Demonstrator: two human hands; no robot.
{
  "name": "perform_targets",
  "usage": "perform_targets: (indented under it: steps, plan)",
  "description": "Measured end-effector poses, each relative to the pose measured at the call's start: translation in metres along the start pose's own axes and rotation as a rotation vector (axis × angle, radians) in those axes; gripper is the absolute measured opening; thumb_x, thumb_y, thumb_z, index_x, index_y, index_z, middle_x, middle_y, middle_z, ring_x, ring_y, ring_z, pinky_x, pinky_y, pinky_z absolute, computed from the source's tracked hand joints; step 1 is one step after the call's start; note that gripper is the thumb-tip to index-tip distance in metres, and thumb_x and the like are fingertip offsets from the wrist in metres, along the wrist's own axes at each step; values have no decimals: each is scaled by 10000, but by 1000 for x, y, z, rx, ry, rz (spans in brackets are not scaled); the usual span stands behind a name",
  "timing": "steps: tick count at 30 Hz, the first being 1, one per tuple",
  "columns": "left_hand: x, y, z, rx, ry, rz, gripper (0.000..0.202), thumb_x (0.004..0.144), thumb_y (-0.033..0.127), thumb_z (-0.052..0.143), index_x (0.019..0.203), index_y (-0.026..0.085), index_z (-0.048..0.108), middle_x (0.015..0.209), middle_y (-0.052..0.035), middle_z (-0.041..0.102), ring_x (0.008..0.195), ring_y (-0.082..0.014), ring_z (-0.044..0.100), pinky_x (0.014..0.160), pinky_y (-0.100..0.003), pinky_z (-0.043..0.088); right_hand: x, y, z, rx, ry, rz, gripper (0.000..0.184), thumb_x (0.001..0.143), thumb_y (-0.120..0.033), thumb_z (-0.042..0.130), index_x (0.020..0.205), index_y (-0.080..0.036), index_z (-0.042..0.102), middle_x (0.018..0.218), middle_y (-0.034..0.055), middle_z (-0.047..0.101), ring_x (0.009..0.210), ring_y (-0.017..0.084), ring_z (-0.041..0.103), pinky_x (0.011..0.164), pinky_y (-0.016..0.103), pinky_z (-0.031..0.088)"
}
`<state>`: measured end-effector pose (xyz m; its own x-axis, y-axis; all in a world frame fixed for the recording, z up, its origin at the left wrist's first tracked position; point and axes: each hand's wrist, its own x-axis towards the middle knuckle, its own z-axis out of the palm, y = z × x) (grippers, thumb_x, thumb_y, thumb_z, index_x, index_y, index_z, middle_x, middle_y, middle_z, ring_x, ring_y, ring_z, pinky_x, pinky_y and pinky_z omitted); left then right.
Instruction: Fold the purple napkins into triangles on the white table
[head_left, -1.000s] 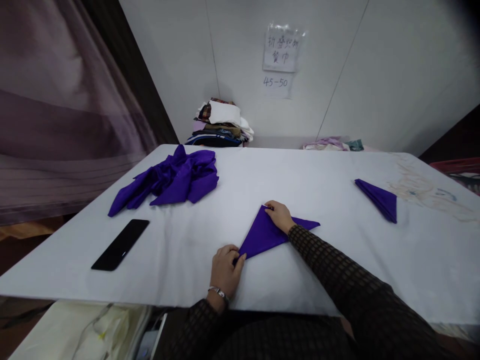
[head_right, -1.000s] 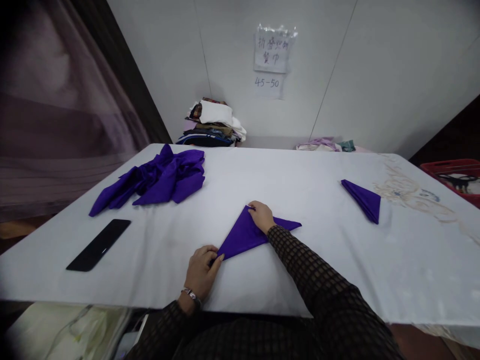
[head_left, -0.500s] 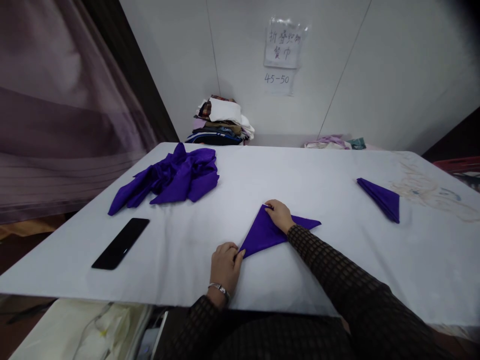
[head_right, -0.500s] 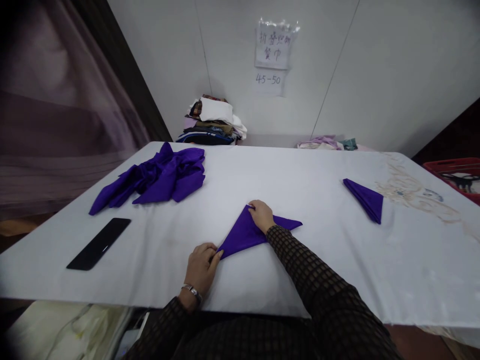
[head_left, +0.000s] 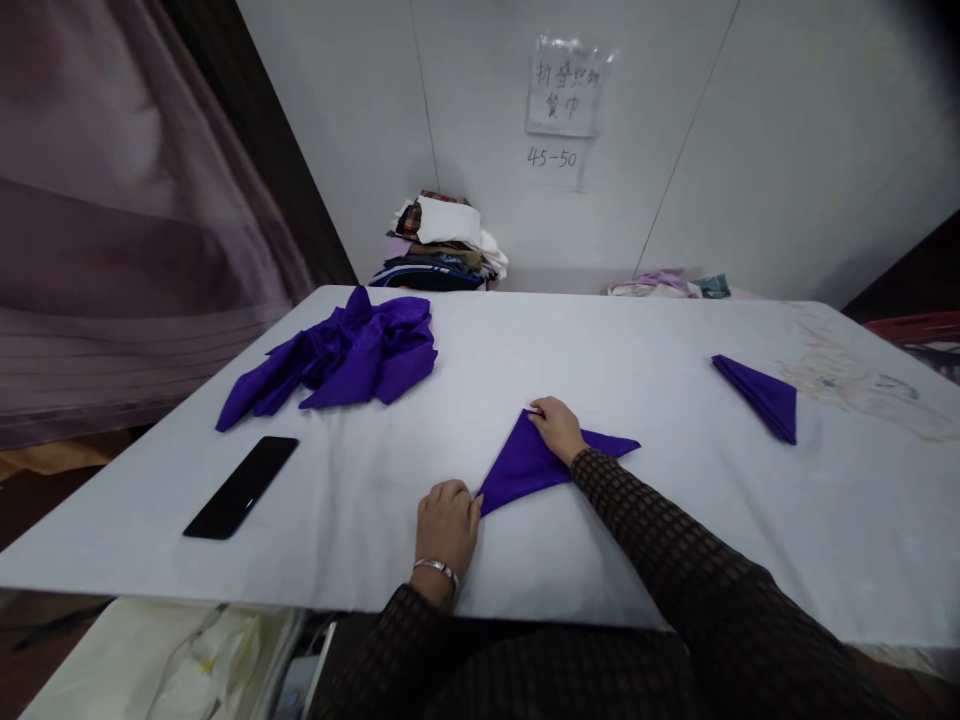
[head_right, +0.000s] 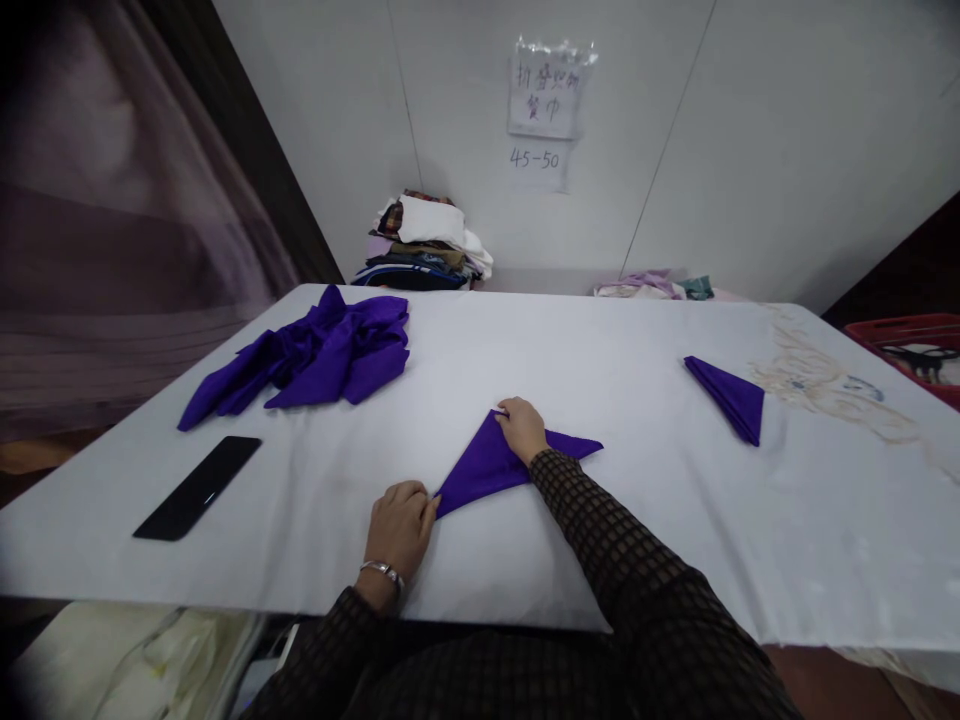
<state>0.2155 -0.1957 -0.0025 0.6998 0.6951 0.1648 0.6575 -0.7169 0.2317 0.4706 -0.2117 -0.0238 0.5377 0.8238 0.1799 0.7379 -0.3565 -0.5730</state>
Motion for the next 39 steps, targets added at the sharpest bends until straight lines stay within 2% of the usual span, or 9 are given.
perform_targets:
  steps: [8, 13, 17, 20, 25, 31, 33, 35, 39]
  plan:
    - [3, -3, -6, -7, -13, -3, 228, 870, 269, 508, 703, 178, 634, 910, -71, 639, 904, -230, 563, 776, -392, 430, 1, 2, 2, -60, 39, -22, 209, 857, -249, 539, 1021, -173, 643, 928, 72, 625, 912, 210, 542, 846, 323, 415]
    - [8, 18, -16, -100, 124, 158, 216, 878, 269, 493, 1017, 177, 630, 1179, -104, 602, 1121, -246, 516, 965, -441, 389, -1, -1, 1, -62, 49, -33, 206, 862, -247, 538, 1024, -170, 640, 933, 75, 626, 911, 210, 539, 842, 319, 413]
    - [26, 57, -10, -133, -20, 369, 433, 911, 384, 425, 1262, 146, 510, 1396, -113, 460, 1315, -253, 363, 1107, -466, 254, -1, -2, -1, -48, 55, -34, 200, 859, -238, 540, 1018, -173, 643, 933, 74, 627, 910, 205, 540, 850, 319, 408]
    - [50, 75, 5, -100, -164, 345, 645, 888, 534, 395, 1353, 87, 416, 1465, -155, 354, 1379, -287, 255, 1124, -474, 221, 0, -2, 0, -38, 58, -26, 195, 850, -241, 556, 1008, -169, 646, 915, 69, 629, 893, 200, 546, 835, 313, 414]
    - [76, 74, 29, -42, -285, 282, 879, 828, 677, 355, 1419, 30, 294, 1502, -202, 244, 1401, -319, 182, 1132, -479, 183, 4, 2, 3, -15, 72, -12, 189, 837, -248, 578, 987, -159, 652, 887, 62, 634, 852, 185, 559, 808, 301, 427]
    - [77, 67, 37, -13, -315, 298, 931, 814, 707, 319, 1439, 21, 246, 1517, -194, 206, 1415, -305, 127, 1145, -458, 140, 1, -6, 0, 19, 79, 10, 203, 839, -228, 563, 1007, -151, 649, 938, 83, 648, 912, 200, 571, 857, 336, 437]
    - [76, 67, 38, -9, -287, 331, 919, 807, 679, 382, 1448, 40, 227, 1516, -189, 216, 1411, -311, 139, 1142, -470, 147, -13, -16, -4, 58, 96, -69, 276, 851, -261, 554, 1099, -160, 619, 1104, 108, 627, 1073, 216, 531, 951, 372, 398]
    - [76, 67, 40, 8, -225, 388, 834, 819, 582, 450, 1453, 85, 235, 1517, -167, 231, 1408, -315, 145, 1141, -487, 128, -31, -25, -9, 119, 60, -258, 420, 863, -350, 548, 1242, -170, 538, 1326, 128, 511, 1274, 233, 390, 1056, 419, 303]
    - [75, 66, 45, 64, -148, 439, 602, 860, 334, 432, 1426, 162, 324, 1506, -106, 288, 1406, -315, 143, 1134, -507, 93, -58, -31, -23, 171, -221, -544, 691, 878, -531, 472, 1441, -172, 294, 1524, 133, 222, 1416, 240, 105, 1124, 471, 153]
